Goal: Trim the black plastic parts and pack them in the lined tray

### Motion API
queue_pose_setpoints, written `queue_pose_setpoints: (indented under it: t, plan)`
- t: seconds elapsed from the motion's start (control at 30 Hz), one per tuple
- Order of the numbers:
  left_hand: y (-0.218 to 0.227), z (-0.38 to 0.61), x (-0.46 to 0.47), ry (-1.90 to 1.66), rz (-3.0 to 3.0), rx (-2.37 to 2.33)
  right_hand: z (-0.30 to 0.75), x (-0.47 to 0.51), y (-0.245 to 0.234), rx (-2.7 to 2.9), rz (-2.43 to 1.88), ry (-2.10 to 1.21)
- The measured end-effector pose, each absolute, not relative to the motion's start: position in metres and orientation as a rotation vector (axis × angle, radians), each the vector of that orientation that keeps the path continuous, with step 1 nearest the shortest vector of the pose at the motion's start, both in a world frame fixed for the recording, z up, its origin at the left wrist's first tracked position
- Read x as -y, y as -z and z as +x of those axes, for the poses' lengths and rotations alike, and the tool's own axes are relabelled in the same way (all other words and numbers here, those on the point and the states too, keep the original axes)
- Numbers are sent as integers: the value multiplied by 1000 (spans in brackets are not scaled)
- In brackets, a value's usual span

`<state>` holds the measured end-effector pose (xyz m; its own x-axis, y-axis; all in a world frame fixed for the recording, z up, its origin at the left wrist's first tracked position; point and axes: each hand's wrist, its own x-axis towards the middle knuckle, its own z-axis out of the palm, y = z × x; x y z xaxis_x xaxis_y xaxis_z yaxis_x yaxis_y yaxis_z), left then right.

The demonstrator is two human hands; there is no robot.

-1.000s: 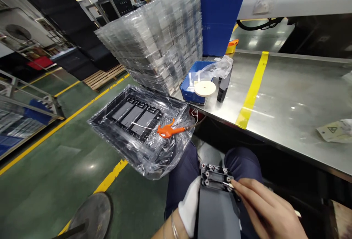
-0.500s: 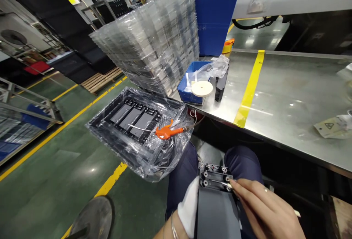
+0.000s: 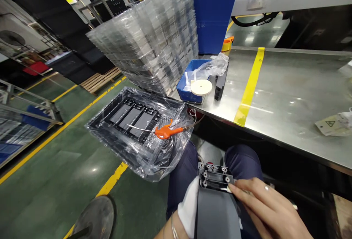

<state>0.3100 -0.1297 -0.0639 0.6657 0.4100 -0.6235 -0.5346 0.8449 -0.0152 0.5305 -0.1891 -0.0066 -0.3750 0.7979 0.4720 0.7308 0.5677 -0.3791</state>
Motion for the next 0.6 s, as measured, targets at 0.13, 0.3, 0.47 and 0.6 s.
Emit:
queue_pose_setpoints:
  t: [0.13,0.3,0.47,0.6]
  plan:
    - [61,310,129,-541,-205,-667,534,190,5,2253,-1176,-185]
    - [60,311,131,-538,-206,-670,536,201,20,2251,-1264,-108]
    - [60,311,134,-528,-194,-669,537,197,14,2337,-1175,-93]
    - [59,313,135,-529,-177,-673,532,192,7,2238,-1174,-144]
